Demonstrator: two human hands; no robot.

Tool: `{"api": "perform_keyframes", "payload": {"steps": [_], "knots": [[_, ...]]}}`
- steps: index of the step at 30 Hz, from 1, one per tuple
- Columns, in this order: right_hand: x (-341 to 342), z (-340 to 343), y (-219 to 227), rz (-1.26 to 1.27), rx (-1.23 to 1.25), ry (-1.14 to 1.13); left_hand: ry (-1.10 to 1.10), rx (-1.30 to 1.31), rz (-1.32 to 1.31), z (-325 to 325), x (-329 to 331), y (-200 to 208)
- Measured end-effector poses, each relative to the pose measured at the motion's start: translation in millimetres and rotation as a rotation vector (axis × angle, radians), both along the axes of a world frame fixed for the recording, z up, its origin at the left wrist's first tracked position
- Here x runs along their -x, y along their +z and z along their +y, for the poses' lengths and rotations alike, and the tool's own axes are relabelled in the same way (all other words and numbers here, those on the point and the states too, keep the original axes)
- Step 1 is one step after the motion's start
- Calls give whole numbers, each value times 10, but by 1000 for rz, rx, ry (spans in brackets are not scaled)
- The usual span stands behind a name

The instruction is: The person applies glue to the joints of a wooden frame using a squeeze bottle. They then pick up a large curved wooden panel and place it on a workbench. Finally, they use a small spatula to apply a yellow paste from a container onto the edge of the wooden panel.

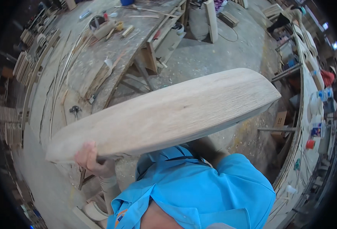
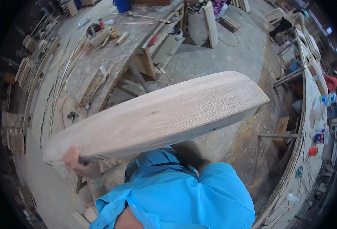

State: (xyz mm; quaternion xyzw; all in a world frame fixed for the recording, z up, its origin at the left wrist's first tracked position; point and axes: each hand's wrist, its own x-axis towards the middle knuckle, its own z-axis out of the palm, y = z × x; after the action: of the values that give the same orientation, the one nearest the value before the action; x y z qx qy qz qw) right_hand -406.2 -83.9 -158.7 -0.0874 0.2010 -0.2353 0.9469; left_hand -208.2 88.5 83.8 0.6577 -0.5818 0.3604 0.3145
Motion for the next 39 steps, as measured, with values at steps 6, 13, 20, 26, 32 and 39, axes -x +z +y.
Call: {"api": "perform_keyframes", "payload": {"steps": [6,13,20,26,32,39], "knots": [[411,52,-138,62,-29,-74,39,-138,17,-181,393,-53],[991,110,-172,243,292,40,-43,-224,335,-711,444,-185],[1718,79,613,716,554,101,-159,-295,616,-1001,444,-612],[2393,-371,988,914,698,522,-160,-403,594,-1006,621,-866],[1660,-810,1073,271,-20,-818,-90,-583,381,-861,667,-980],[1627,-820,-97,372,-73,-708,20,-718,290,-458,425,-1255]]}}
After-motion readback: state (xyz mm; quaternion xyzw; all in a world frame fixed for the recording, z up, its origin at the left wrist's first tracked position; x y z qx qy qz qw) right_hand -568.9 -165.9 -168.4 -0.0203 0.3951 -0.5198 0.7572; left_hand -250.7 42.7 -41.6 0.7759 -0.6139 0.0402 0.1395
